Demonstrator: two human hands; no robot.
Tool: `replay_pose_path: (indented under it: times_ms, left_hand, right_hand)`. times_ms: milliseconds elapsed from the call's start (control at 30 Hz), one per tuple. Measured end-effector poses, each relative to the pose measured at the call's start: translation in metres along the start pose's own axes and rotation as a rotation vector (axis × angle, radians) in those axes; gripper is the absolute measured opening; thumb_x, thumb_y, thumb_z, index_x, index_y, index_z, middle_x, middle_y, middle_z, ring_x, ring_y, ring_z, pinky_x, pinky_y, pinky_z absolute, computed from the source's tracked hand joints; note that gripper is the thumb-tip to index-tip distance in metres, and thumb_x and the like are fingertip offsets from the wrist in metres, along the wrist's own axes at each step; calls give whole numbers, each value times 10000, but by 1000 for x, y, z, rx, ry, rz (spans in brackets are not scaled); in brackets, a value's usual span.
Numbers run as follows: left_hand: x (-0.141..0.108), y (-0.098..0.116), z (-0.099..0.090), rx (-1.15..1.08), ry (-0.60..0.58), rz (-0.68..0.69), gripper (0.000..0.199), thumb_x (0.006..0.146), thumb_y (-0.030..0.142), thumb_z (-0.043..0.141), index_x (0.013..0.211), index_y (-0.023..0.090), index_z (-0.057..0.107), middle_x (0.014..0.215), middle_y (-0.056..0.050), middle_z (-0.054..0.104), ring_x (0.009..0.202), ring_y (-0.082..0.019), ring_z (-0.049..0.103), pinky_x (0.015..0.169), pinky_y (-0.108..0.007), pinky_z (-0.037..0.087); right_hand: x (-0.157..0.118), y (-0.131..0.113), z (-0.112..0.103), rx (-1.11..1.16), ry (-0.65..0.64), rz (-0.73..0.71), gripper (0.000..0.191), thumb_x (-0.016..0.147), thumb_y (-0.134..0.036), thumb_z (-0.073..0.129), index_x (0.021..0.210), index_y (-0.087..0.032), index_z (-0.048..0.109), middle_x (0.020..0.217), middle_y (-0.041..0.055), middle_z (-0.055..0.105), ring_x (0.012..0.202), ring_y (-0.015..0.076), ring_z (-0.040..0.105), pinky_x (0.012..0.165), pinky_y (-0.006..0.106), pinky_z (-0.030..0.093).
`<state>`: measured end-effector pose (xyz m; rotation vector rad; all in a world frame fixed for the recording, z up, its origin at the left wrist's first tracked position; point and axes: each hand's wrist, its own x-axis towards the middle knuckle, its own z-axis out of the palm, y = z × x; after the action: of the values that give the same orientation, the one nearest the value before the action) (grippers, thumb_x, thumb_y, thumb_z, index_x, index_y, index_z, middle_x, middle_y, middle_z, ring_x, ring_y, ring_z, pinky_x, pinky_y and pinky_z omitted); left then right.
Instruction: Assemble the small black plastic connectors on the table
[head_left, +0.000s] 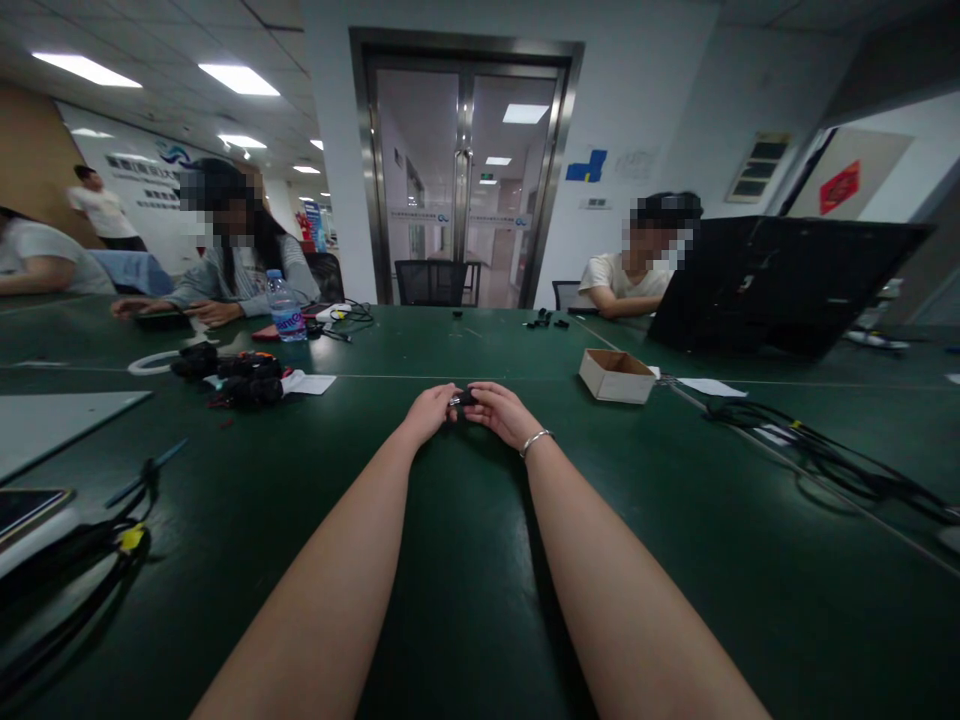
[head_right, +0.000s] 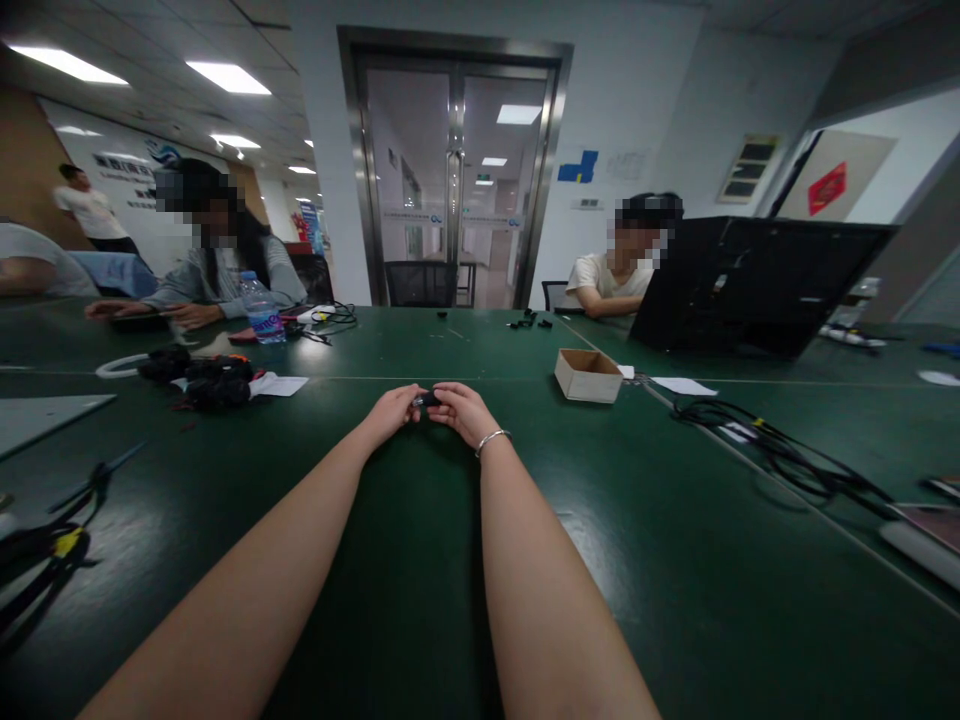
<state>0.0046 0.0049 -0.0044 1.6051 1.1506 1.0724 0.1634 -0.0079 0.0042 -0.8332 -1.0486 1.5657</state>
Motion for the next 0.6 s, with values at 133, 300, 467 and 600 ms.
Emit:
replay_pose_path:
  times_ms: [133, 300, 467, 600]
  left_hand:
    - [-4, 8, 0, -70, 27, -17, 357, 856, 378, 431, 1046, 126, 596, 580, 16, 512, 445, -76, 398, 457, -200, 311]
    - [-6, 13, 1, -41, 29, -14, 307, 787, 209, 506, 1072, 132, 587, 582, 26, 518, 448, -68, 404, 460, -189, 313]
    - [-6, 11, 1, -78, 20, 17, 274, 826, 301, 476, 969, 116, 618, 528, 17, 520, 430, -74, 410, 461, -192, 316]
    - [-6, 10, 2, -89, 34, -1, 305, 847, 334, 445, 958, 110, 619, 537, 6, 531, 432, -75, 419, 455, -191, 319]
  right_hand:
    - [1, 2, -2, 14, 5, -12, 75, 875, -81, 571, 918, -141, 562, 739, 40, 646, 604, 140, 652, 601, 243, 562]
    - [2, 3, -3, 15, -13, -21, 61, 877, -113, 596, 916, -148, 564, 763, 39, 648, 617, 133, 652, 598, 232, 564]
    - [1, 2, -2, 16, -17, -23, 68, 877, -133, 610, 921, -151, 562, 779, 46, 655, 610, 133, 651, 589, 227, 565]
    - [1, 2, -2, 20, -20, -25, 85, 872, -144, 626, 923, -150, 558, 774, 48, 657, 610, 134, 651, 594, 229, 566]
